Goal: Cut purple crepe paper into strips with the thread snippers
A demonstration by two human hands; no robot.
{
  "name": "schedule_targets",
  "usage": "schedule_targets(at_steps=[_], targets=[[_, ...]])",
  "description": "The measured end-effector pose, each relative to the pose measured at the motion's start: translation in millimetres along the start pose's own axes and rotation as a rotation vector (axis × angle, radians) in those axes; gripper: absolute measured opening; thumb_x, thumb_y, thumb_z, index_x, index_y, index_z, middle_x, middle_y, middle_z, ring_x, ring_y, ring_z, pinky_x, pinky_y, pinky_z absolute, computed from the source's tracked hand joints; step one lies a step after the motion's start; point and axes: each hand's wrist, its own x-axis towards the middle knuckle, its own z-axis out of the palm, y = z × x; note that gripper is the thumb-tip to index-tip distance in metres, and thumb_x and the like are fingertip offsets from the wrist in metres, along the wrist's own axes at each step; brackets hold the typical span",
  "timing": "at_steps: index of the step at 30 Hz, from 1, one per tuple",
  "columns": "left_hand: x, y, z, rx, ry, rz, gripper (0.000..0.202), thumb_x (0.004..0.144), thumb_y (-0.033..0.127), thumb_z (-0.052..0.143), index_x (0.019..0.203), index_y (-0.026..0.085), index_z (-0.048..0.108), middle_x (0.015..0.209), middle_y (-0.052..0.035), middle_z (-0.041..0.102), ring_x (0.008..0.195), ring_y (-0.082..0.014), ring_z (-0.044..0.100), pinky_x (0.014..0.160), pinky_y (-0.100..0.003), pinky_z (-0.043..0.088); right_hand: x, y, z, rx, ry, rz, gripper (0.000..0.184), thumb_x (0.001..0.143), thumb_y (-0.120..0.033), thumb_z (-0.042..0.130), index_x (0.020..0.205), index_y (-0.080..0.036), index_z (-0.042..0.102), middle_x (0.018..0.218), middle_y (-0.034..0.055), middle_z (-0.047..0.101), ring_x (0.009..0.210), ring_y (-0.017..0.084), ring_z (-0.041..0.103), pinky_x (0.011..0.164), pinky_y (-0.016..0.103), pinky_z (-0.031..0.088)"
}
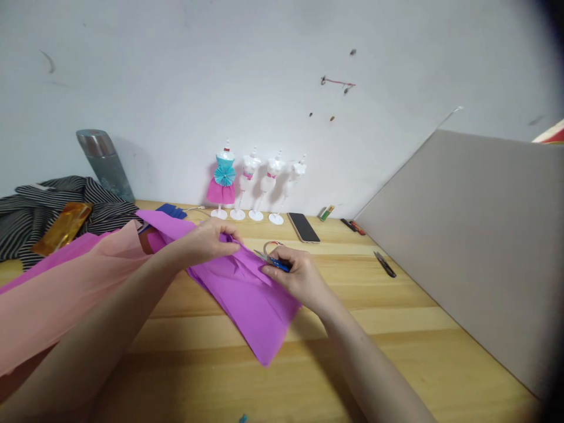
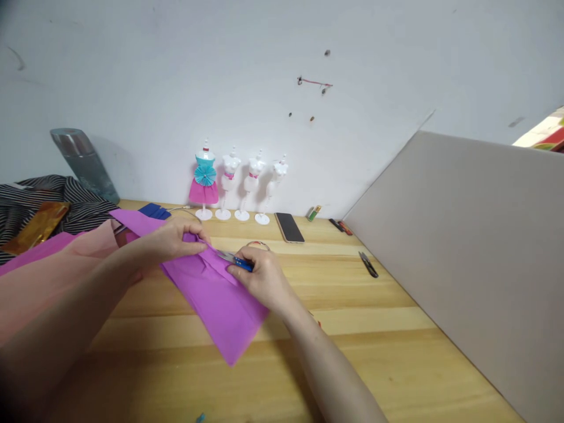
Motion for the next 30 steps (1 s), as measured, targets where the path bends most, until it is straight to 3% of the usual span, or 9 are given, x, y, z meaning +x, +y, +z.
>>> schedule_targets(at_steps=[9, 13, 19, 25, 30], targets=[[-0.5, -3.2, -4.1, 0.106, 0.007, 0.112, 0.011, 0.074, 0.025, 0.061, 0.072, 0.017, 0.068, 0.07, 0.0002, 0.067, 0.07, -0.0139, 0.057, 0.067, -0.024, 0.041, -2.2, -1.7, 2.7, -0.047, -0.004, 0.009, 0.02, 0.069, -0.023, 0.071, 0.064, -0.018, 0.052, 0.061, -0.0022, 0.05, 0.058, 0.012, 0.045, 0.052, 0.023, 0.035], [0.1, -0.4, 0.8, 0.137, -0.025, 0.059, 0.018, 0.066, 0.032, 0.072, 0.072, 0.016, 0.068, 0.068, 0.0007, 0.065, 0.068, -0.0139, 0.055, 0.062, -0.023, 0.039, -3.4, -2.8, 4.2, -0.117, 0.03, -0.041, 0.016, 0.071, -0.018, 0.067, 0.065, -0.019, 0.052, 0.061, -0.0023, 0.051, 0.056, 0.011, 0.044, 0.053, 0.023, 0.033], [1.0, 6.6, 9.8, -0.078, -0.119, -0.054, 0.018, 0.068, 0.031, 0.068, 0.075, 0.015, 0.072, 0.067, 0.0004, 0.066, 0.066, -0.0127, 0.056, 0.06, -0.022, 0.041, -5.5, -6.6, 5.8, -0.17, 0.067, -0.125, 0.016, 0.071, -0.01, 0.059, 0.064, -0.019, 0.048, 0.062, -0.002, 0.051, 0.056, 0.011, 0.042, 0.054, 0.023, 0.031], [0.7, 1.5, 12.0, -0.217, -0.201, -0.095, 0.022, 0.068, 0.034, 0.068, 0.076, 0.015, 0.075, 0.066, -0.001, 0.067, 0.063, -0.0122, 0.056, 0.056, -0.022, 0.04, -4.6, -9.2, 1.6, -0.05, 0.044, -0.064, 0.019, 0.075, -0.023, 0.065, 0.063, -0.018, 0.051, 0.062, -0.0014, 0.051, 0.057, 0.011, 0.043, 0.053, 0.024, 0.034], [1.0, -4.5, 5.4, -0.228, -0.204, -0.053, 0.02, 0.07, 0.033, 0.068, 0.071, 0.014, 0.073, 0.065, -0.0005, 0.066, 0.06, -0.0107, 0.055, 0.054, -0.02, 0.04, -3.6, -8.9, -22.5, 0.091, 0.01, 0.014, 0.02, 0.073, -0.029, 0.068, 0.067, -0.018, 0.054, 0.063, -0.0015, 0.053, 0.058, 0.012, 0.047, 0.054, 0.024, 0.037]])
